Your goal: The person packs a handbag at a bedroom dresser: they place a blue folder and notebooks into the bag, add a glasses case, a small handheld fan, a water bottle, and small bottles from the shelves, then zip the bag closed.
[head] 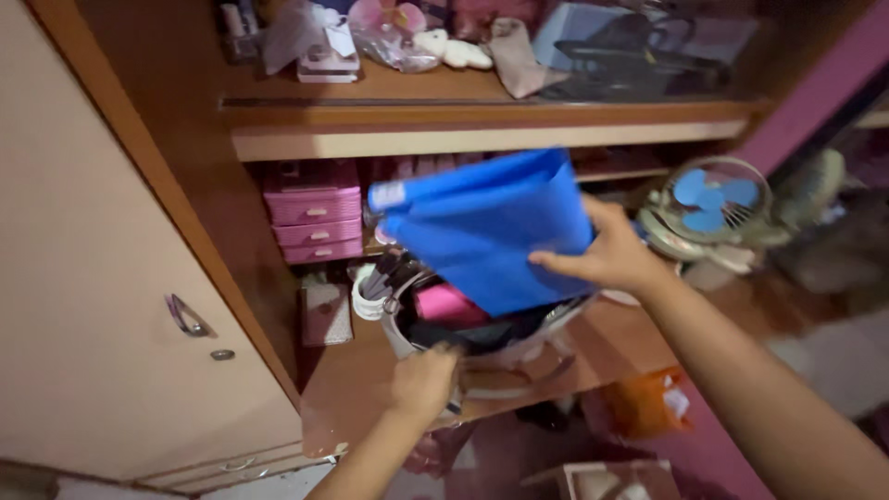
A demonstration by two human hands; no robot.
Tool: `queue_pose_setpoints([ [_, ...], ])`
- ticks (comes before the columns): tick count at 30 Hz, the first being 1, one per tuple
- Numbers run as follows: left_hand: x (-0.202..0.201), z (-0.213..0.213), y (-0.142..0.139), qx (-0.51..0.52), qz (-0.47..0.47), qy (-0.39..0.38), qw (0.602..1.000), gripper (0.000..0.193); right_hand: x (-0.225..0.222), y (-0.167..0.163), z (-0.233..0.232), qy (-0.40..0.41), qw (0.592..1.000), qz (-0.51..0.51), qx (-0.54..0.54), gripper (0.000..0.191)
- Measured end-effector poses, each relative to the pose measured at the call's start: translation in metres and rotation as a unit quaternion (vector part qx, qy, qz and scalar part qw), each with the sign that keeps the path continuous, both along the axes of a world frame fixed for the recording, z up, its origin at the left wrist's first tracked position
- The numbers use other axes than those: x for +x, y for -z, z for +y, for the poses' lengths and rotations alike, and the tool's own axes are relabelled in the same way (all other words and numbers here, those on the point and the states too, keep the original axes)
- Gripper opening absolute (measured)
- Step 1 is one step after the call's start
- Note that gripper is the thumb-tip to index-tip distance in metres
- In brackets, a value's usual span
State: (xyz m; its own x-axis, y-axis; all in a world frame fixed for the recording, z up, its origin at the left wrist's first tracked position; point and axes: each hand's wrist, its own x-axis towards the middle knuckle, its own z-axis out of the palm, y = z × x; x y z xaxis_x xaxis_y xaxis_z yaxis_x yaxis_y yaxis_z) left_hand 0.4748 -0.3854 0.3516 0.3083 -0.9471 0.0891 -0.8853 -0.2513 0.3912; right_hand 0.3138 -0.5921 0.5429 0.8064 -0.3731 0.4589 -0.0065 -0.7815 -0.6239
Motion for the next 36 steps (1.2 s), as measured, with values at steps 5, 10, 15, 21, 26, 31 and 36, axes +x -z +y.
queue_pose_setpoints([
  [5,0.001,-0.002,-0.006,-0.065,0.047,-0.032,0.996,0.020,0.024,0.022,-0.045,-0.141,0.975,0.121,-0.123,0.049],
  [10,-0.008,-0.006,-0.014,-0.083,0.052,-0.110,0.989,0.019,0.043,0.018,-0.065,-0.151,0.928,0.305,-0.155,0.051],
  [15,-0.006,-0.001,-0.028,-0.095,0.059,-0.157,0.981,0.016,0.044,0.002,-0.074,-0.214,0.907,0.326,-0.156,0.046],
  [21,-0.010,-0.007,-0.035,-0.113,0.044,-0.141,0.982,0.014,0.054,0.038,-0.063,-0.205,0.882,0.365,-0.217,0.053],
  [26,-0.020,-0.002,-0.039,-0.139,0.045,-0.148,0.978,0.015,0.057,0.081,-0.055,-0.150,0.890,0.355,-0.244,0.051],
  [31,-0.030,0.004,-0.046,-0.154,0.041,-0.124,0.979,0.013,0.067,0.081,-0.062,-0.140,0.871,0.395,-0.257,0.053],
  [36,-0.036,0.008,-0.051,-0.139,0.031,-0.121,0.982,0.014,0.066,0.080,-0.080,-0.138,0.902,0.333,-0.239,0.044],
])
